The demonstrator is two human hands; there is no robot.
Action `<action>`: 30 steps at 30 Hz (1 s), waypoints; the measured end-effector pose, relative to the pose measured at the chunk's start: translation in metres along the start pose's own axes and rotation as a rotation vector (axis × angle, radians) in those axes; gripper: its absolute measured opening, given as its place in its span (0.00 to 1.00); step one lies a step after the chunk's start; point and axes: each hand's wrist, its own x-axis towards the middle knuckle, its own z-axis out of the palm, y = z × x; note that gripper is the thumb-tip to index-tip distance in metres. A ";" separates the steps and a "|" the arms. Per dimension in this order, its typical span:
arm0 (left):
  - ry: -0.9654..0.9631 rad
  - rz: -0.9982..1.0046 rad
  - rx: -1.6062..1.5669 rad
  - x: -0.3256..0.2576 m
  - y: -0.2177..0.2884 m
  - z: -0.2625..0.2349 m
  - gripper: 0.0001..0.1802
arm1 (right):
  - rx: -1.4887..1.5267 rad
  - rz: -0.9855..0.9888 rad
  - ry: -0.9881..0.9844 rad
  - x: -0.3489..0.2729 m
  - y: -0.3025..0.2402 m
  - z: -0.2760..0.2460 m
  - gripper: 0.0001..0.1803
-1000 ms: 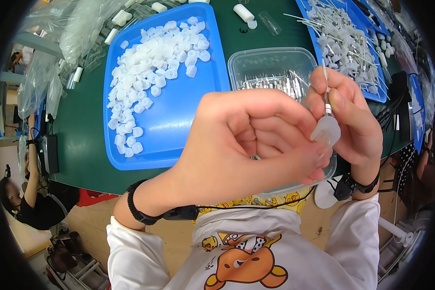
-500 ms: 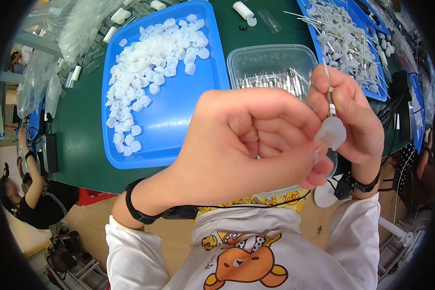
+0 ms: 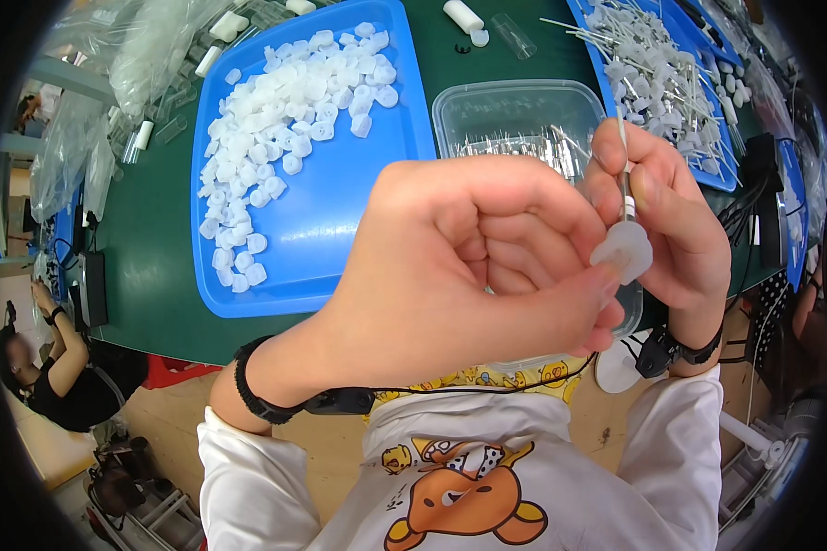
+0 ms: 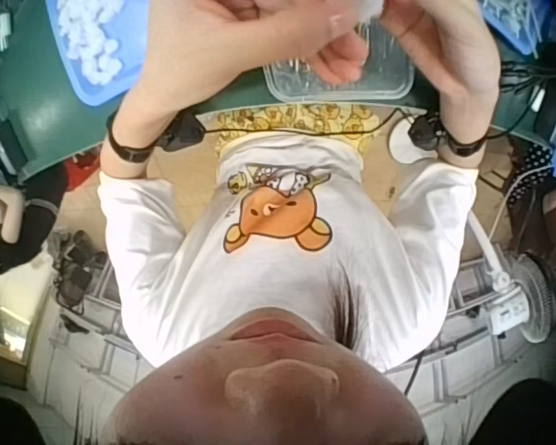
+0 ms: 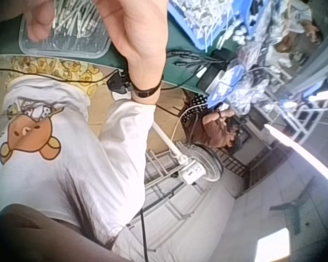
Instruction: Assemble small plastic components and metal needles at a factory workstation.
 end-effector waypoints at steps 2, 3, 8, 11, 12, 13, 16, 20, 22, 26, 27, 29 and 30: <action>0.013 -0.027 -0.013 0.000 0.001 0.001 0.08 | 0.013 -0.013 -0.004 0.000 0.001 -0.002 0.16; 0.019 -0.041 -0.020 0.001 0.002 0.001 0.08 | 0.019 -0.024 -0.005 -0.001 0.001 -0.002 0.16; -0.062 0.108 0.085 0.000 0.000 -0.003 0.07 | -0.020 -0.097 -0.026 -0.003 -0.001 -0.001 0.14; -0.082 0.166 0.126 0.004 -0.004 -0.006 0.07 | -0.097 -0.187 0.001 -0.004 0.002 0.000 0.12; -0.086 0.193 0.133 0.004 -0.005 -0.008 0.07 | -0.120 -0.228 0.010 -0.004 0.003 0.000 0.12; -0.086 0.202 0.156 0.005 -0.007 -0.008 0.07 | -0.145 -0.269 0.021 -0.004 0.003 0.001 0.11; -0.082 0.221 0.245 0.005 -0.007 -0.007 0.07 | -0.109 -0.240 0.005 -0.006 0.002 0.000 0.11; -0.081 0.228 0.273 0.004 -0.008 -0.010 0.07 | -0.139 -0.305 0.043 -0.007 0.005 0.004 0.11; -0.077 0.211 0.244 0.004 -0.009 -0.010 0.07 | -0.159 -0.303 0.060 -0.007 0.004 0.005 0.11; -0.062 0.123 0.228 0.005 -0.006 -0.009 0.07 | -0.183 -0.276 0.090 -0.009 0.001 0.005 0.11; -0.061 0.099 0.220 0.005 -0.005 -0.008 0.07 | -0.195 -0.276 0.092 -0.008 0.001 0.003 0.11; -0.069 0.081 0.212 0.005 -0.003 -0.005 0.07 | -0.190 -0.259 0.061 -0.007 -0.001 -0.001 0.11; -0.072 0.072 0.208 0.005 -0.003 -0.004 0.07 | -0.172 -0.241 0.031 -0.006 -0.003 -0.003 0.11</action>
